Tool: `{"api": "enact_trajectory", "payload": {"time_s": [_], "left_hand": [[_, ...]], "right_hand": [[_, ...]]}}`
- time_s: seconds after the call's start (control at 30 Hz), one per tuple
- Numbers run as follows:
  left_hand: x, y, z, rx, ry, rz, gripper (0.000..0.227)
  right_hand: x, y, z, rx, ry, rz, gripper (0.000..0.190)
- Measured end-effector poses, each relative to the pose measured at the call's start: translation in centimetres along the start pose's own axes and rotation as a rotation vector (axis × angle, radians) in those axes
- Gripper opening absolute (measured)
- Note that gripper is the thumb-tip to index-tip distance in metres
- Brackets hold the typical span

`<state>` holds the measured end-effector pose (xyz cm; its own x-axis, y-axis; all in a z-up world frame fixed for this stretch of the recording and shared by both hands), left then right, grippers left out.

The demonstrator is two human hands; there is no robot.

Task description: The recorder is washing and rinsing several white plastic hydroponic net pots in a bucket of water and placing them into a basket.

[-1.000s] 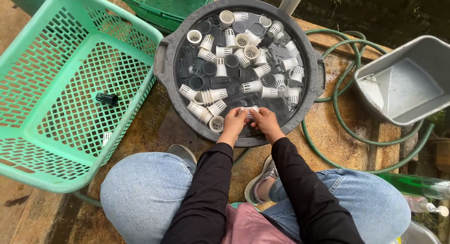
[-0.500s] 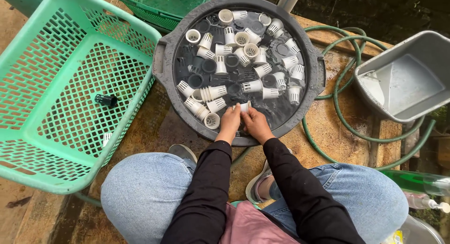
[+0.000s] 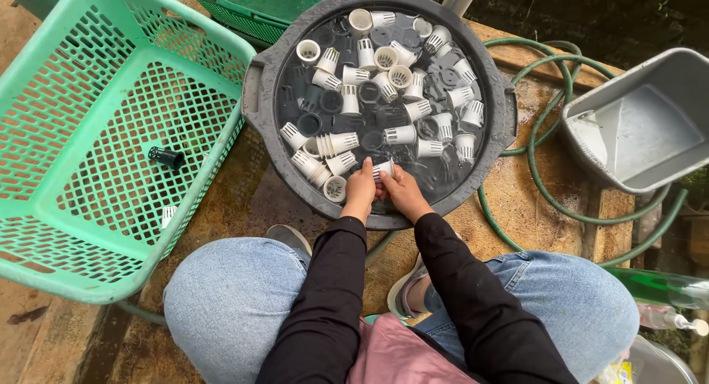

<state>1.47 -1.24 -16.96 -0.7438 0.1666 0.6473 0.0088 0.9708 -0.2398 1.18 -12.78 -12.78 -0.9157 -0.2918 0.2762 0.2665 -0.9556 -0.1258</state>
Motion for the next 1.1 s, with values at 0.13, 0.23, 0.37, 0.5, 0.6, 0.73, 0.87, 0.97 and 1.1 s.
{"api": "enact_trajectory", "payload": {"time_s": [0.13,0.23,0.37,0.5,0.6,0.73,0.87,0.97,1.1], "left_hand": [[1.0,-0.1,-0.1,-0.027,-0.032,-0.054,0.052],[1.5,-1.2,-2.0,-0.154,-0.29,0.043,0.043],[1.2,-2.1,-2.0,-0.32,-0.274,0.07,0.046],[-0.3,0.4,-0.4,-0.142,-0.112,-0.097,0.059],[1.9,0.5,-1.1,0.124,0.001,-0.087,0.068],[1.7,0.3,-1.3,0.003,-0.074,-0.076,0.06],[2.4,-1.0,-2.4,-0.135,-0.279,-0.005,0.045],[4.5,-1.8,-4.7,-0.408,-0.54,-0.061,0.035],[6.4,-2.8,-6.4,-0.507,-0.88,-0.042,0.035]], "right_hand": [[-0.2,1.5,-1.5,0.058,-0.115,-0.104,0.023],[0.0,3.0,-1.6,-0.055,-0.153,-0.244,0.022],[0.3,4.3,-3.4,-0.121,-0.173,-0.306,0.024],[-0.6,1.5,-2.1,0.001,0.039,-0.09,0.019],[3.0,-3.4,8.7,0.391,0.237,-0.023,0.019],[2.4,-0.5,5.7,0.444,0.207,-0.138,0.028],[1.4,3.2,0.8,0.126,-0.02,-0.304,0.033],[1.7,4.2,0.0,-0.154,-0.14,-0.339,0.035],[1.9,3.8,-1.1,-0.369,-0.217,-0.263,0.027]]}}
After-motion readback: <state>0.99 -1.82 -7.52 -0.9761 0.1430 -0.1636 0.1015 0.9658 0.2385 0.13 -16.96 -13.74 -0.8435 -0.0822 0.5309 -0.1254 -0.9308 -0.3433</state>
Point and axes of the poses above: each hand's wrist, its own x-axis away from the middle knuckle, its own y-axis out of the back of the hand, z = x × y, the point moved 10 cm from there along -x, towards the middle knuckle, and after that the axes turned 9 degrees about z, right-handed, at the moved point
